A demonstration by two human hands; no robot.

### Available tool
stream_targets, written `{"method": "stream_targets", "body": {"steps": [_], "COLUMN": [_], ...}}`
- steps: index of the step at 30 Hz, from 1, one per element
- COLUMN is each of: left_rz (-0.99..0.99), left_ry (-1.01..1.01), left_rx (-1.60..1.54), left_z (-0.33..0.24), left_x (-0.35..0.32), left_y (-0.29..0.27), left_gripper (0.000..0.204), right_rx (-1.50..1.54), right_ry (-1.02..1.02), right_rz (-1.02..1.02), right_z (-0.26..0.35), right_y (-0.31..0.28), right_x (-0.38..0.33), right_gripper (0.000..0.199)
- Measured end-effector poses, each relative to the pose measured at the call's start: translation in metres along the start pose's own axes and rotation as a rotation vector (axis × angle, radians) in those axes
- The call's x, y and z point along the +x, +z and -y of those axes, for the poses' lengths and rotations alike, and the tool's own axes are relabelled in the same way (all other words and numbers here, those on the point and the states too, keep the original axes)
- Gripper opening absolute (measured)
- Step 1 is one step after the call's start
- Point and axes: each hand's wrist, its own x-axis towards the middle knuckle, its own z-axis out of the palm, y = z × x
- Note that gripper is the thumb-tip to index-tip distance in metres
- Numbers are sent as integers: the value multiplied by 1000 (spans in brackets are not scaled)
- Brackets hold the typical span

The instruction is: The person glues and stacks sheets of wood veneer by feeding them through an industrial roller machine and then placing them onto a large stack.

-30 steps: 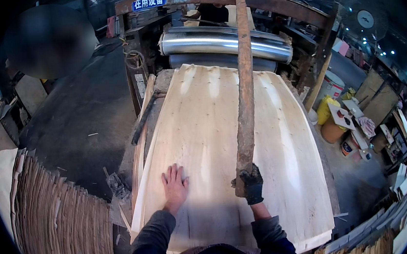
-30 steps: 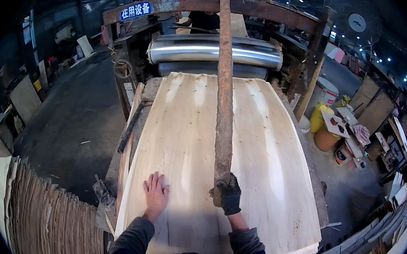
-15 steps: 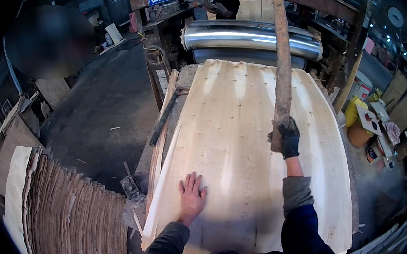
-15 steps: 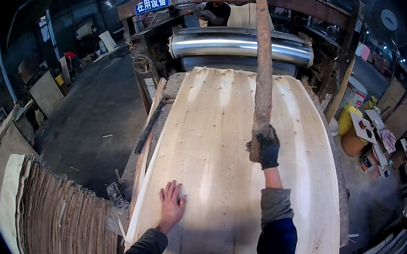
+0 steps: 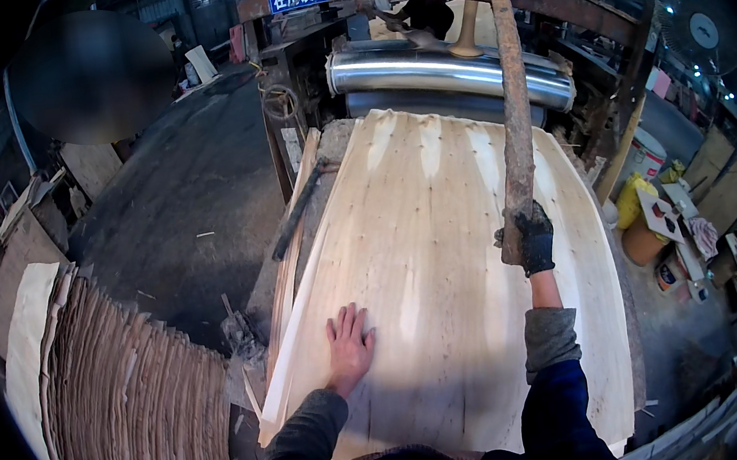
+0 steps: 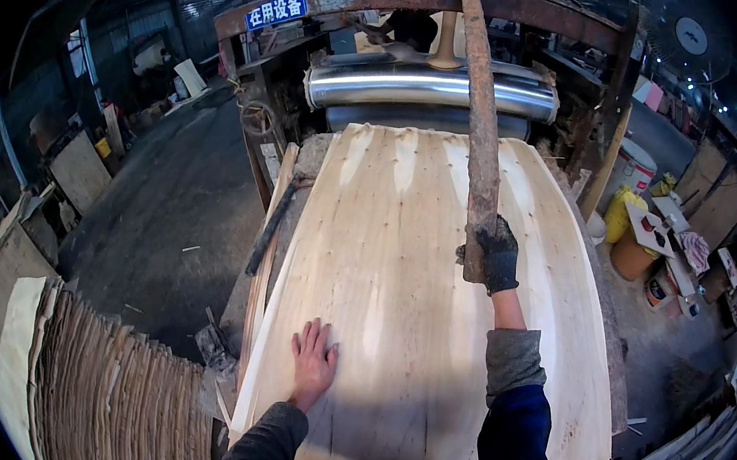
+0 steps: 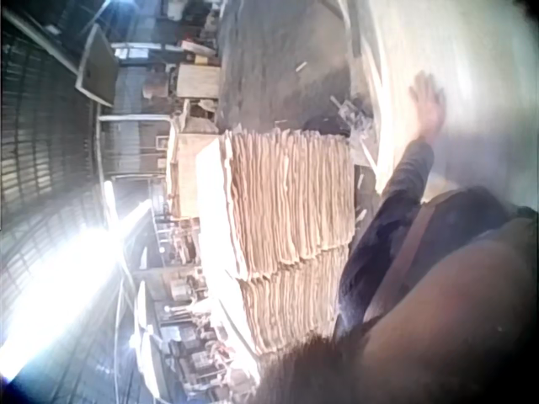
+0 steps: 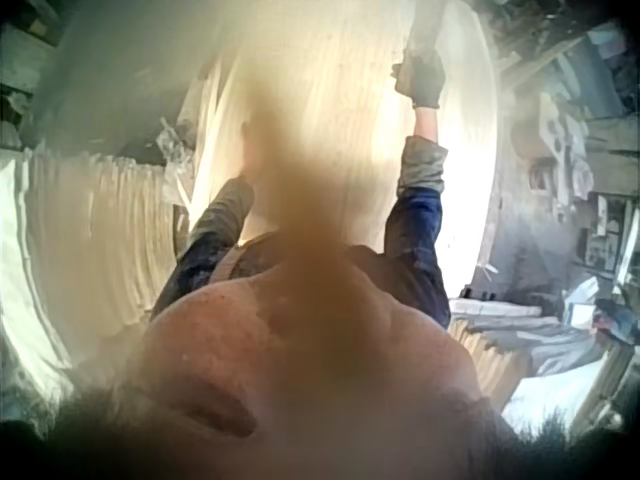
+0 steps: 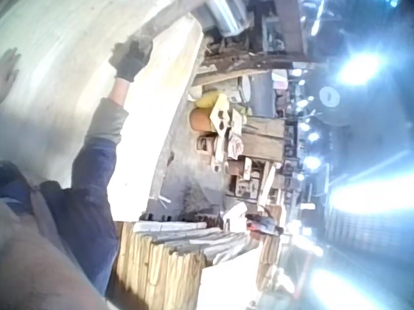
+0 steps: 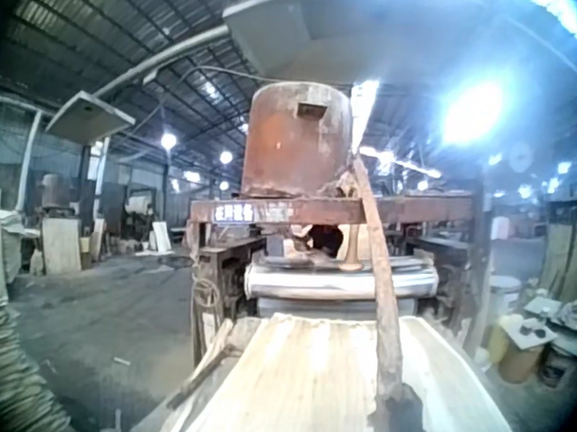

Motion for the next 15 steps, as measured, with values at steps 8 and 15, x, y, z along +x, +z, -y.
{"method": "stream_targets", "body": {"steps": [8, 15], "left_rz": [-47, -87], "left_ry": [22, 35], "left_rx": [1, 4], "left_z": [5, 7], "left_x": [-2, -5], "left_y": [6, 11], "left_gripper": [46, 46], "right_rx": [-66, -432], "right_ry": [75, -46], "right_rz": [-32, -121], "right_z": [37, 61], "right_y": [11, -1], "right_x": [-64, -236], "right_gripper": [38, 39]}}
